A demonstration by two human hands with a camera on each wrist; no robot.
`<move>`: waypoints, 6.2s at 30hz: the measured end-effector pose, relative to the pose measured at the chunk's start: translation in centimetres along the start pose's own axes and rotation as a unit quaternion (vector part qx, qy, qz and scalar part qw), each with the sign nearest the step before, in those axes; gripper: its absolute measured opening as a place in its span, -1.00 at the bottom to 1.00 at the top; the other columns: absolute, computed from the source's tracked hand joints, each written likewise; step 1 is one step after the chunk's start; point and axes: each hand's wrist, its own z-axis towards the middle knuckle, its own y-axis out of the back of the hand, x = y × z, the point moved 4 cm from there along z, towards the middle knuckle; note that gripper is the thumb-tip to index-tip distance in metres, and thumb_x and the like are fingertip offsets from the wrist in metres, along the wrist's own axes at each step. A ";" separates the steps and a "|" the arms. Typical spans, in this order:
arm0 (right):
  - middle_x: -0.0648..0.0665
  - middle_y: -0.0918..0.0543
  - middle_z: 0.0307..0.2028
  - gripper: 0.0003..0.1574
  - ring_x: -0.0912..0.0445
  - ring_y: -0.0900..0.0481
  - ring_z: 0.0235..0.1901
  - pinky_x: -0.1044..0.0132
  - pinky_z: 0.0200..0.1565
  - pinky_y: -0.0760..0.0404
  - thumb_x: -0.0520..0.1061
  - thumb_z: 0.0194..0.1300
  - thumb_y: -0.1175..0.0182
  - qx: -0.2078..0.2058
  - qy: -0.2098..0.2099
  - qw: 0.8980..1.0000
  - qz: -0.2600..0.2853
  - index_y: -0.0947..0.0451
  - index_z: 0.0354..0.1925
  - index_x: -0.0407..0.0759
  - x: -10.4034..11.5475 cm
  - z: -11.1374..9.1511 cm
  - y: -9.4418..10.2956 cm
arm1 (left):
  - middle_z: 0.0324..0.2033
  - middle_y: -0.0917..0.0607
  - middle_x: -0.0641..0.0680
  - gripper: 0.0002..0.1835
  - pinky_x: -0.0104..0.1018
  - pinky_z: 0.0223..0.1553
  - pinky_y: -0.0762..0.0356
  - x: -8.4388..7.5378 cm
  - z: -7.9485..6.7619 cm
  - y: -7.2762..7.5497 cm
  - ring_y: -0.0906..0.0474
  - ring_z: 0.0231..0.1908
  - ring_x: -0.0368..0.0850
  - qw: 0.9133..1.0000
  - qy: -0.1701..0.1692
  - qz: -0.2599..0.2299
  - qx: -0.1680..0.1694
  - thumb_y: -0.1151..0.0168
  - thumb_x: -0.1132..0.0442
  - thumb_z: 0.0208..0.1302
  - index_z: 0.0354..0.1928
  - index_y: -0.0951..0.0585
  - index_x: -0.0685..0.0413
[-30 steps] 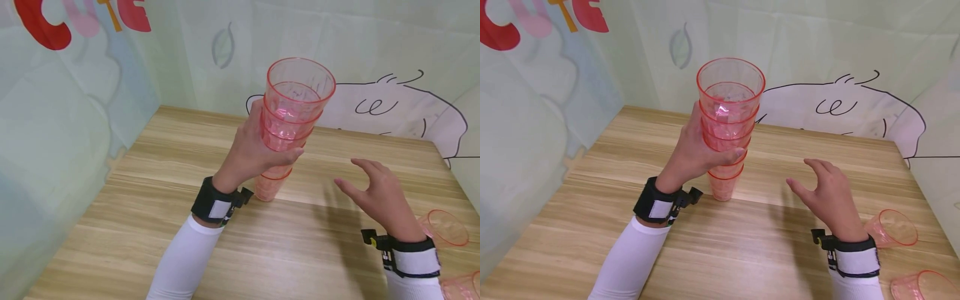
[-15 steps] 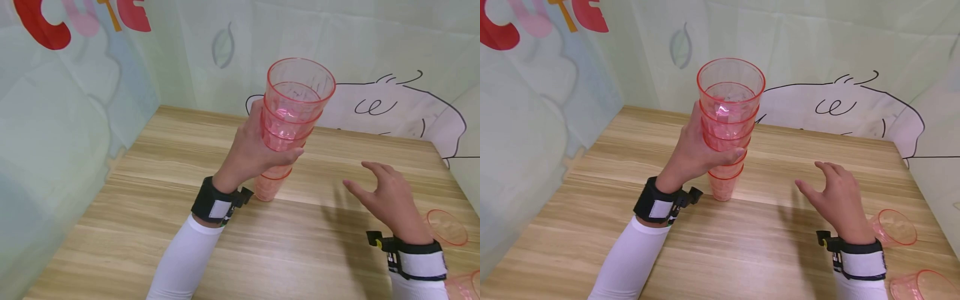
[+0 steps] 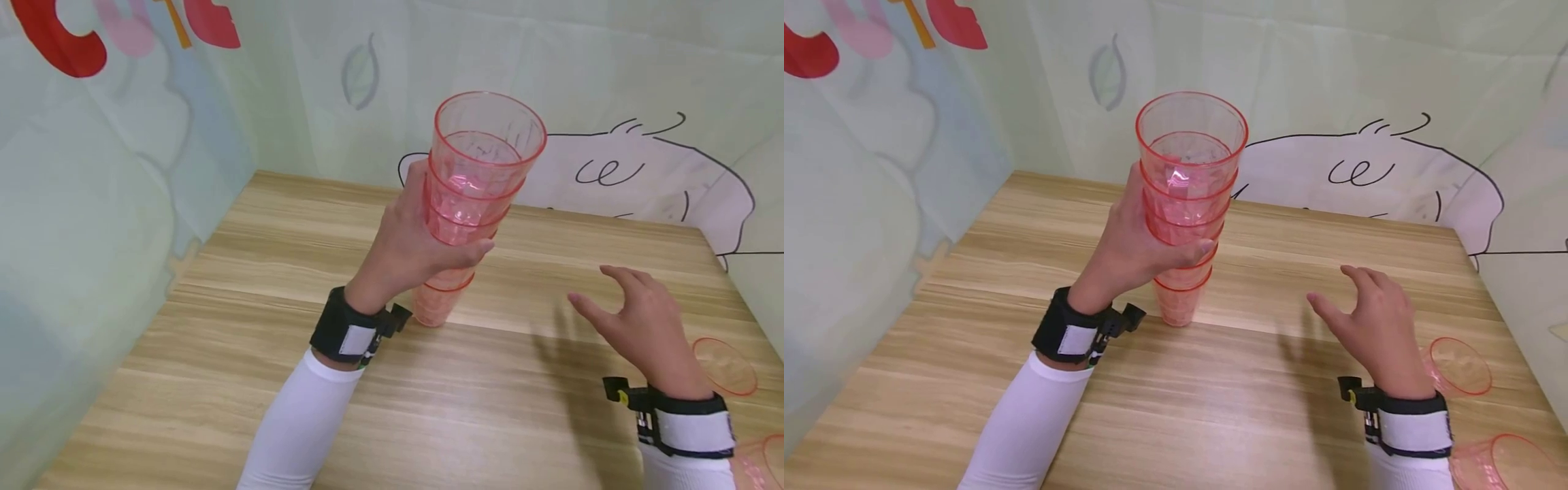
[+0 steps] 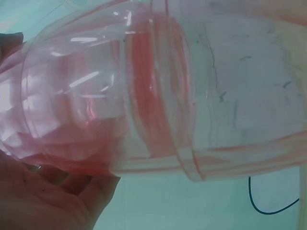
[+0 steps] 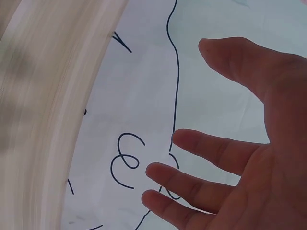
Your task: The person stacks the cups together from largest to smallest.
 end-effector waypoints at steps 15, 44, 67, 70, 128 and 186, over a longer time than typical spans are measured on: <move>-0.67 -0.37 0.20 -0.01 -0.54 -0.27 0.20 -0.48 0.10 -0.24 0.30 0.34 -0.24 0.021 -0.051 0.998 -0.029 -0.36 0.28 -0.52 -1.6 -0.5 0.4 | 0.06 -0.61 -0.12 -0.09 -0.29 -0.06 -0.63 0.1 0.2 -0.1 -0.59 -0.03 -0.29 1.000 0.004 0.013 0.004 -0.63 0.06 -0.10 0.26 -0.27 -0.08; -0.73 -0.22 0.26 0.25 -0.61 -0.15 0.23 -0.64 0.09 -0.03 0.53 0.30 -0.08 0.063 -0.201 0.975 -0.073 -0.20 0.36 -0.53 -5.5 -2.1 1.5 | 0.03 -0.62 -0.12 -0.09 -0.30 -0.06 -0.62 0.1 0.0 0.1 -0.60 -0.05 -0.29 1.000 0.012 0.007 0.001 -0.64 0.05 -0.11 0.26 -0.29 -0.08; -0.79 -0.05 0.27 0.35 -0.65 -0.01 0.26 -0.61 0.10 -0.15 0.55 0.34 0.05 0.122 -0.289 0.947 -0.074 0.03 0.40 -0.63 -9.0 -3.2 1.5 | 0.03 -0.62 -0.13 -0.08 -0.29 -0.06 -0.62 0.0 0.0 0.1 -0.60 -0.04 -0.29 1.000 0.019 0.015 0.002 -0.64 0.04 -0.12 0.26 -0.28 -0.09; -0.78 0.06 0.33 0.40 -0.66 0.10 0.32 -0.68 0.11 -0.05 0.59 0.30 0.05 0.128 -0.313 0.939 -0.065 0.09 0.45 -0.58 -9.4 -3.3 1.2 | 0.03 -0.62 -0.13 -0.09 -0.30 -0.06 -0.62 0.0 0.0 0.1 -0.60 -0.05 -0.28 1.000 0.017 0.014 0.002 -0.63 0.05 -0.11 0.25 -0.28 -0.09; -0.63 -0.51 -0.13 -0.23 -0.34 -0.53 -0.28 -0.11 -0.31 -0.51 0.13 0.45 -0.13 0.119 -0.280 0.951 -0.047 -0.35 0.07 -0.64 -11.0 -3.5 1.3 | 0.01 -0.63 -0.11 -0.07 -0.31 -0.05 -0.60 0.1 0.0 0.0 -0.60 -0.04 -0.28 0.999 0.002 0.032 0.000 -0.63 0.02 -0.12 0.28 -0.27 -0.07; -0.14 -0.44 -0.07 -0.48 -0.02 -0.33 -0.18 0.18 -0.36 -0.28 0.02 0.37 0.07 -0.126 -0.283 0.945 0.110 -0.38 0.15 -0.27 -2.6 -1.1 4.6 | 0.02 -0.63 -0.13 -0.10 -0.30 -0.05 -0.63 0.0 -0.1 0.1 -0.61 -0.04 -0.29 1.000 0.012 -0.001 0.000 -0.64 0.05 -0.10 0.25 -0.29 -0.08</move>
